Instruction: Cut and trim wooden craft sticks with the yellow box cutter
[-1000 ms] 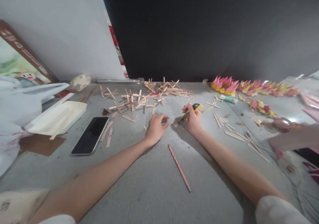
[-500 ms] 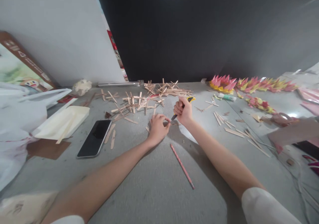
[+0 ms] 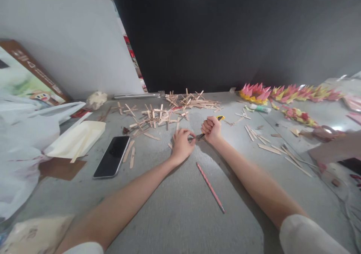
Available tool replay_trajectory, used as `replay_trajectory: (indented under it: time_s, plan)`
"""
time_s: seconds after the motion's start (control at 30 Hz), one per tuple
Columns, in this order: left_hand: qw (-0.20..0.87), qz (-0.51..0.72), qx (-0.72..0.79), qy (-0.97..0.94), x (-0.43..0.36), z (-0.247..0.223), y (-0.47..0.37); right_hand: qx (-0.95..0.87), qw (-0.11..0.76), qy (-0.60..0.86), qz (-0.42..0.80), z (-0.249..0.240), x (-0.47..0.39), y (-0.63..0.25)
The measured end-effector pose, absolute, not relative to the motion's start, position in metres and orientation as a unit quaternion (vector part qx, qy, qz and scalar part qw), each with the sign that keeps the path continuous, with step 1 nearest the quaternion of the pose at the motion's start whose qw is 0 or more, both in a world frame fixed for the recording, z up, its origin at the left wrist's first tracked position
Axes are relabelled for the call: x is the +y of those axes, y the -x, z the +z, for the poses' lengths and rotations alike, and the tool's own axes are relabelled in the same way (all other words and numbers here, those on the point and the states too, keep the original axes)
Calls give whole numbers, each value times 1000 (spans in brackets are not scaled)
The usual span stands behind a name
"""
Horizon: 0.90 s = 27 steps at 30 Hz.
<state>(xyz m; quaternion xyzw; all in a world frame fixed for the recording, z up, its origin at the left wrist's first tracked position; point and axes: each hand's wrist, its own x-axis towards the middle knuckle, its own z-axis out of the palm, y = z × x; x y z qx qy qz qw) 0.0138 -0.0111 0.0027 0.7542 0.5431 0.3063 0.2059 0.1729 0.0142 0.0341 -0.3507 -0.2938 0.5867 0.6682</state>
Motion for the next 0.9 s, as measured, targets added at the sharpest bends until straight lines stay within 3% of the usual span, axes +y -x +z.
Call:
replay_trajectory:
  time_s: [0.5,0.9]
  plan:
    - [195,304,539,-761,-11,1,-13,-389,600,336,613,40,8,-156]
    - [228,374,549,-712,-2,5,-14,-376,624,340,595,36,12,-156]
